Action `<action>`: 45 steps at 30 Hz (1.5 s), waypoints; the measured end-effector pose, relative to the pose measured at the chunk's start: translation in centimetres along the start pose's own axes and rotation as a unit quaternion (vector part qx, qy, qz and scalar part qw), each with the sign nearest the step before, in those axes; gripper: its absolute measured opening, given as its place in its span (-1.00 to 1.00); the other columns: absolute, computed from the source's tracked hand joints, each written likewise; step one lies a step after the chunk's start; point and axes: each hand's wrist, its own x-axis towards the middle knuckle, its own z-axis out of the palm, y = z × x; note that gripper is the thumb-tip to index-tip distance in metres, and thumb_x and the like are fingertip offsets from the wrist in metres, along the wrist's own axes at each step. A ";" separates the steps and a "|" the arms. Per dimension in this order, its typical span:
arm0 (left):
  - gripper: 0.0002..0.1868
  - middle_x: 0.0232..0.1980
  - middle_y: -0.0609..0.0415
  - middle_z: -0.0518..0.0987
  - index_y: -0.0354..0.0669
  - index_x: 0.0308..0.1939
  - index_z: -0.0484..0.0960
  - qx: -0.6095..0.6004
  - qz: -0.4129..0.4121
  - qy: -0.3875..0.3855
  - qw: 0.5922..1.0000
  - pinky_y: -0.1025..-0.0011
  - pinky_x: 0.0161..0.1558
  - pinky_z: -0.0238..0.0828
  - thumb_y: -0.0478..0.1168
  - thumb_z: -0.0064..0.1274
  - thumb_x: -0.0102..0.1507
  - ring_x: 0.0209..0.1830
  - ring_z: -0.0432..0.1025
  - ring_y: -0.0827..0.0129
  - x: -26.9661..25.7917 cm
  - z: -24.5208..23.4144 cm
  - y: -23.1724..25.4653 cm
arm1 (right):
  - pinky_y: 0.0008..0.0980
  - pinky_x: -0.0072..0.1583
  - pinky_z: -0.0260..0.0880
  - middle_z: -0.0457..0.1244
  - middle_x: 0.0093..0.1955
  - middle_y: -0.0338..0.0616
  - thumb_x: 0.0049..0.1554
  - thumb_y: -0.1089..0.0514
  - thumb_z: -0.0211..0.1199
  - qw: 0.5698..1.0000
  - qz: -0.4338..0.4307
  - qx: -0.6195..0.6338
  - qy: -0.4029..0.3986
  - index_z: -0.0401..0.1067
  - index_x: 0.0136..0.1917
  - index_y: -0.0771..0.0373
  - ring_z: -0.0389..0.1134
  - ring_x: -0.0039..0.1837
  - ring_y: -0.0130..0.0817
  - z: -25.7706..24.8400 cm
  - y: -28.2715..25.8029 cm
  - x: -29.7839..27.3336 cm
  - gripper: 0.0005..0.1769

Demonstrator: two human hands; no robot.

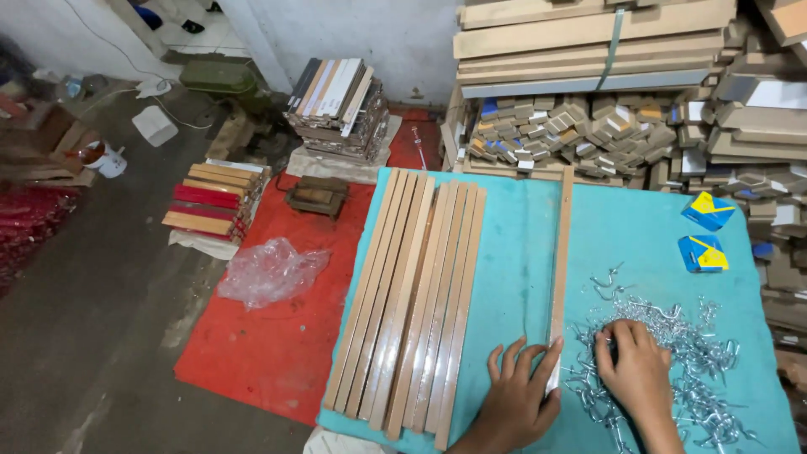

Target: Attaching metal hooks to a wooden strip by hand in a warehouse setting.

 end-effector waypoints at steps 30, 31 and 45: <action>-0.31 0.15 -0.03 0.44 -0.13 0.60 -0.03 -0.031 -0.007 0.002 0.999 0.12 0.31 -0.07 0.00 -0.25 0.45 0.28 0.26 0.07 -0.5 1.5 -2.9 | -0.33 -0.18 0.13 0.30 -0.31 -0.26 0.45 -0.02 -0.19 0.923 -0.015 0.382 -0.042 0.29 -0.14 0.14 0.14 -0.37 -0.42 -6.1 -3.0 0.3 -0.61; -0.31 0.15 -0.03 0.44 -0.13 0.60 -0.03 -0.035 -0.006 -0.007 0.999 0.12 0.31 -0.07 0.00 -0.25 0.45 0.28 0.26 0.07 -0.3 1.3 -2.5 | -0.33 -0.18 0.13 0.30 -0.31 -0.26 0.45 -0.02 -0.19 0.924 -0.005 0.380 -0.041 0.29 -0.14 0.14 0.14 -0.37 -0.42 -5.0 -2.0 1.2 -0.61; -0.04 -0.03 -0.02 0.34 -0.19 0.64 -0.14 -0.034 -0.024 -0.049 0.998 -0.03 0.39 -0.29 -0.36 -0.06 0.19 0.39 0.11 -0.01 -0.2 1.6 -3.1 | -0.41 -0.10 0.25 0.23 -0.49 -0.19 0.45 0.17 -0.07 0.830 -0.171 0.513 -0.133 0.33 -0.06 0.20 0.26 -0.35 -0.37 -2.9 -4.6 12.5 -0.75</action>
